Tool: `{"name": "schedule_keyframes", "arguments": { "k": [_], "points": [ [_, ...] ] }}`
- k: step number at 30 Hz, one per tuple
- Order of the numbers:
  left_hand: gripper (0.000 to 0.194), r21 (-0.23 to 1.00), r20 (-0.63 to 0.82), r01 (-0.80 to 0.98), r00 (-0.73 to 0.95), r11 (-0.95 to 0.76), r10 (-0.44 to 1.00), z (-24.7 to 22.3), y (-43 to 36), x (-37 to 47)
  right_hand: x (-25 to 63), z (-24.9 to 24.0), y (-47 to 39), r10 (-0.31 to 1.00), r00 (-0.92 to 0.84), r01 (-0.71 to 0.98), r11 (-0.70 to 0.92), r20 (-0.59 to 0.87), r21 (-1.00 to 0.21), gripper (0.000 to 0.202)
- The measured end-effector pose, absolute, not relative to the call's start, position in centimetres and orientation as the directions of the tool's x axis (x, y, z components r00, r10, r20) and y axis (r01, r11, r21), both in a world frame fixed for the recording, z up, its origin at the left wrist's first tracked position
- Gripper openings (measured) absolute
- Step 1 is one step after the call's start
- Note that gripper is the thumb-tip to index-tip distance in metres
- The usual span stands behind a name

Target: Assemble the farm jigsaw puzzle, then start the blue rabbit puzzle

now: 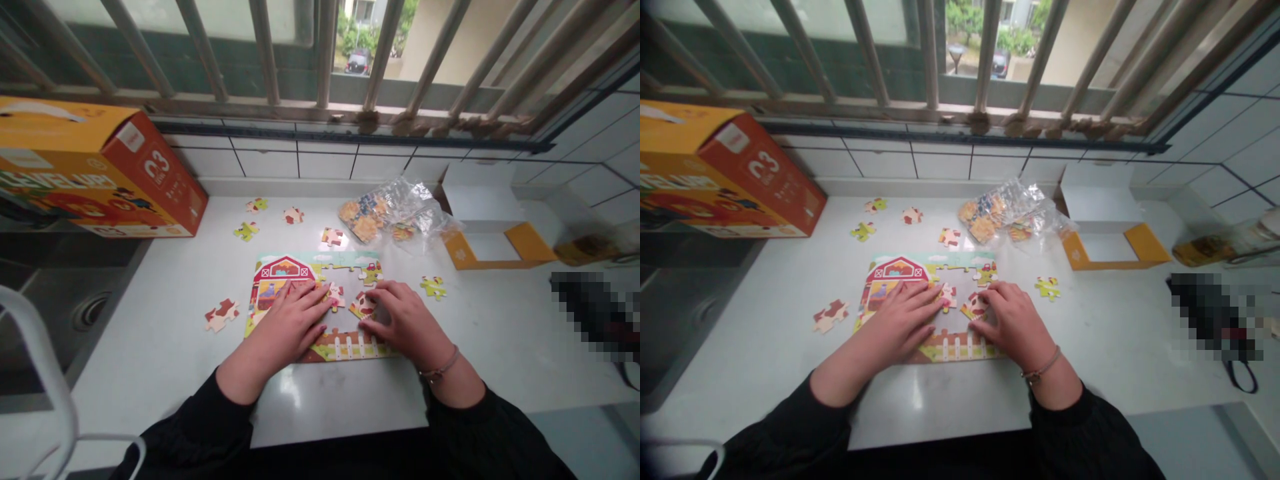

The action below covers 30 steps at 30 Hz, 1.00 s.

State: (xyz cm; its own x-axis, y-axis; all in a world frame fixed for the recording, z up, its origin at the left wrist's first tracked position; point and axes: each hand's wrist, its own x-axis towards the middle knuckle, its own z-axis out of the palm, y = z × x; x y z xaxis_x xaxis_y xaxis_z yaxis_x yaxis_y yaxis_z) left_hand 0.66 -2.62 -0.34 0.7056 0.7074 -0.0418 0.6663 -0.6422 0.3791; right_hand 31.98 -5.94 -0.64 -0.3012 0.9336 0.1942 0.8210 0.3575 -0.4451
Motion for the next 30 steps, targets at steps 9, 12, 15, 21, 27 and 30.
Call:
{"name": "schedule_keyframes", "arguments": {
  "k": [9,12,15,21,27,30],
  "points": [
    [0.06,0.362,-0.069,0.665,0.718,-0.653,0.693,-0.24,-2.64,0.67,31.87,-0.7,-5.7,0.926,-0.324,0.797,0.377,0.193,-0.473,0.033],
    [0.062,0.371,-0.069,0.66,0.721,-0.654,0.689,-0.34,-2.62,0.58,31.86,-0.72,-5.71,0.927,-0.322,0.796,0.376,0.194,-0.474,0.032],
    [0.062,0.381,-0.061,0.657,0.72,-0.651,0.691,-0.53,-2.65,0.49,31.86,-0.7,-5.69,0.929,-0.324,0.801,0.371,0.18,-0.47,0.03],
    [0.061,0.372,-0.07,0.669,0.712,-0.644,0.699,-0.56,-2.72,0.51,31.7,-0.57,-5.74,0.933,-0.315,0.799,0.361,0.177,-0.482,0.029],
    [0.061,0.386,-0.071,0.665,0.713,-0.64,0.698,-0.3,-2.64,0.56,31.76,-0.57,-5.6,0.933,-0.301,0.726,0.358,0.196,-0.588,0.027],
    [0.061,0.398,-0.05,0.655,0.714,-0.642,0.698,-0.44,-2.62,0.45,32.26,-0.72,-5.68,0.962,-0.245,0.692,0.262,0.123,-0.673,0.014]
  ]
}}
